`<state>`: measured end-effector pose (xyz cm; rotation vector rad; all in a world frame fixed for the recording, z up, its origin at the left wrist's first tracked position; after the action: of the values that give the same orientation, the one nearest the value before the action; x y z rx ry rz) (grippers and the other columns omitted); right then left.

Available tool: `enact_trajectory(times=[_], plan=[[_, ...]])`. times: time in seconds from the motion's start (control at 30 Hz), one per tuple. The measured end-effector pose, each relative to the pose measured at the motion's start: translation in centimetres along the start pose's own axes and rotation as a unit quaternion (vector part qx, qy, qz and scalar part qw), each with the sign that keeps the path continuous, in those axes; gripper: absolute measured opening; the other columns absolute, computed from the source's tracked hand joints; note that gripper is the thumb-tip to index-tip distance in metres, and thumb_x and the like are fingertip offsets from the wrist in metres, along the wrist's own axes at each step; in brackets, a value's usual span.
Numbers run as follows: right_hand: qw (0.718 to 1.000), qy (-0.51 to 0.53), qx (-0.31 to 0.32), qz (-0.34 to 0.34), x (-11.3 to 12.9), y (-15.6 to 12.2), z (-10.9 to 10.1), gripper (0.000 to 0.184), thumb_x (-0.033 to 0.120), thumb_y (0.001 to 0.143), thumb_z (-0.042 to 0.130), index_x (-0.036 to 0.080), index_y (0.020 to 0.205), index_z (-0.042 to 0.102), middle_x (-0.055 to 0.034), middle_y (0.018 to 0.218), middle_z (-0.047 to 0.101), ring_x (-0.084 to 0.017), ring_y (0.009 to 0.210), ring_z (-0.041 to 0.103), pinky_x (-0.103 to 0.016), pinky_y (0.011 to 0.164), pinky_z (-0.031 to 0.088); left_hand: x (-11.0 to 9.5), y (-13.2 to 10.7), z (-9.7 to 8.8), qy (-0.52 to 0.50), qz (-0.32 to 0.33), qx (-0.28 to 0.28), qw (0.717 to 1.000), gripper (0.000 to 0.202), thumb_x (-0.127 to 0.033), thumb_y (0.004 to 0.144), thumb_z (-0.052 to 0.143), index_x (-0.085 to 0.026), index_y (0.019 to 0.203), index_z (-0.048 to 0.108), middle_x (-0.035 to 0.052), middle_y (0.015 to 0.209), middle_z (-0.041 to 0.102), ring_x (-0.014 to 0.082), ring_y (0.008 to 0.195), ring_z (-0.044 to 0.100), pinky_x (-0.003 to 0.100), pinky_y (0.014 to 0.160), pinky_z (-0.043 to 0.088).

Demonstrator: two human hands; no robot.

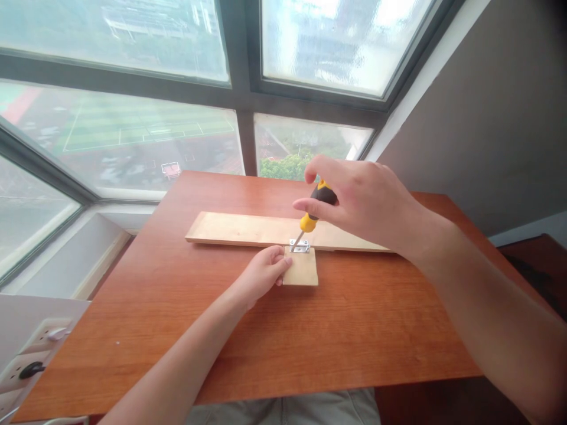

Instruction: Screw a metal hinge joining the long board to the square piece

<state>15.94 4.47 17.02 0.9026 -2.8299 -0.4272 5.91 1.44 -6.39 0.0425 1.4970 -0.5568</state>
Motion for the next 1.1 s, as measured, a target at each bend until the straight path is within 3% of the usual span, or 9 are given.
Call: enact_trajectory(times=[0.17, 0.23, 0.4, 0.5, 0.6, 0.73, 0.83, 1.0, 1.1], plan=[[0.988, 0.117, 0.076, -0.068, 1.4, -0.6, 0.1, 0.030, 0.018, 0.086, 0.057, 0.021, 0.115, 0.052, -0.0048, 0.108, 0.067, -0.016, 0.079, 0.060, -0.028, 0.066, 0.040, 0.1, 0.0, 0.0, -0.004, 0.000, 0.003, 1.000, 0.031, -0.045, 0.085, 0.064, -0.016, 0.087, 0.053, -0.0046, 0.067, 0.048, 0.0074, 0.055, 0.042, 0.020, 0.051, 0.035], [0.988, 0.111, 0.079, -0.074, 1.7, -0.6, 0.1, 0.030, 0.020, 0.087, 0.057, 0.021, 0.117, 0.051, -0.0039, 0.102, 0.067, -0.016, 0.078, 0.060, -0.028, 0.066, 0.041, -0.1, -0.1, 0.1, -0.006, 0.000, 0.004, 1.000, 0.032, -0.045, 0.085, 0.065, -0.016, 0.086, 0.052, -0.0049, 0.067, 0.048, 0.0071, 0.054, 0.042, 0.020, 0.051, 0.035], [0.998, -0.044, 0.014, 0.032, -0.1, -0.1, -0.4, 0.033, 0.051, 0.092, 0.054, 0.019, 0.097, 0.057, -0.0020, 0.070, 0.060, -0.018, 0.060, 0.052, -0.031, 0.058, 0.033, -0.5, -0.3, 0.2, -0.009, -0.002, 0.003, 1.000, 0.031, -0.045, 0.085, 0.065, -0.016, 0.086, 0.054, -0.0052, 0.066, 0.049, 0.0065, 0.053, 0.041, 0.020, 0.050, 0.032], [0.998, 0.034, 0.058, 0.006, 0.1, -0.3, -0.2, 0.022, 0.037, 0.091, 0.055, 0.020, 0.106, 0.055, -0.0043, 0.088, 0.066, -0.018, 0.069, 0.057, -0.031, 0.062, 0.038, -0.5, -0.3, 0.2, -0.012, -0.003, 0.004, 1.000, 0.032, -0.045, 0.084, 0.066, -0.016, 0.087, 0.054, -0.0055, 0.065, 0.049, 0.0064, 0.052, 0.040, 0.020, 0.050, 0.031], [0.984, 0.135, 0.095, -0.064, 1.4, -0.7, -0.2, 0.032, 0.018, 0.087, 0.055, 0.021, 0.118, 0.051, -0.0053, 0.111, 0.066, -0.017, 0.085, 0.061, -0.029, 0.071, 0.043, -0.4, -0.2, 0.2, -0.016, -0.004, 0.004, 1.000, 0.033, -0.046, 0.084, 0.067, -0.016, 0.087, 0.054, -0.0055, 0.066, 0.048, 0.0067, 0.053, 0.041, 0.020, 0.050, 0.032], [0.997, 0.057, 0.039, -0.029, 0.8, -0.3, -0.1, 0.021, 0.035, 0.093, 0.056, 0.019, 0.107, 0.057, -0.0044, 0.094, 0.067, -0.018, 0.075, 0.059, -0.032, 0.067, 0.040, -0.5, -0.2, 0.2, -0.018, -0.005, 0.003, 1.000, 0.033, -0.046, 0.083, 0.067, -0.016, 0.087, 0.055, -0.0055, 0.065, 0.049, 0.0068, 0.053, 0.041, 0.020, 0.051, 0.032], [0.999, -0.017, 0.004, 0.030, -0.2, -0.2, -0.2, 0.032, 0.049, 0.093, 0.053, 0.019, 0.099, 0.059, -0.0037, 0.080, 0.063, -0.019, 0.065, 0.055, -0.033, 0.061, 0.036, -0.5, -0.2, 0.2, -0.015, -0.006, 0.003, 1.000, 0.033, -0.047, 0.083, 0.067, -0.016, 0.087, 0.055, -0.0054, 0.065, 0.049, 0.0070, 0.053, 0.041, 0.020, 0.051, 0.032], [0.987, 0.131, 0.067, -0.067, 1.5, -0.6, -0.2, 0.035, 0.016, 0.087, 0.053, 0.020, 0.122, 0.051, -0.0067, 0.117, 0.064, -0.017, 0.084, 0.060, -0.031, 0.070, 0.043, -0.5, -0.2, 0.2, -0.017, -0.004, 0.004, 1.000, 0.034, -0.047, 0.083, 0.068, -0.016, 0.088, 0.055, -0.0049, 0.068, 0.050, 0.0072, 0.054, 0.042, 0.020, 0.051, 0.034], [0.992, 0.097, 0.047, -0.059, 1.4, -0.5, -0.4, 0.027, 0.021, 0.091, 0.052, 0.020, 0.118, 0.055, -0.0064, 0.113, 0.065, -0.018, 0.084, 0.060, -0.031, 0.070, 0.042, -0.5, -0.2, 0.1, -0.018, -0.003, 0.001, 1.000, 0.034, -0.047, 0.082, 0.069, -0.016, 0.086, 0.055, -0.0051, 0.067, 0.050, 0.0072, 0.054, 0.042, 0.021, 0.051, 0.033]])
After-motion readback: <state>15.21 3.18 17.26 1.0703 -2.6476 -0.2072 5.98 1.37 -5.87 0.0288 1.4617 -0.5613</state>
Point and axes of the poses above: each hand's wrist, its own y-axis towards the middle knuckle, its own z-axis out of the palm, x = y × z, the point moved 9 cm from there along y, towards the middle knuckle
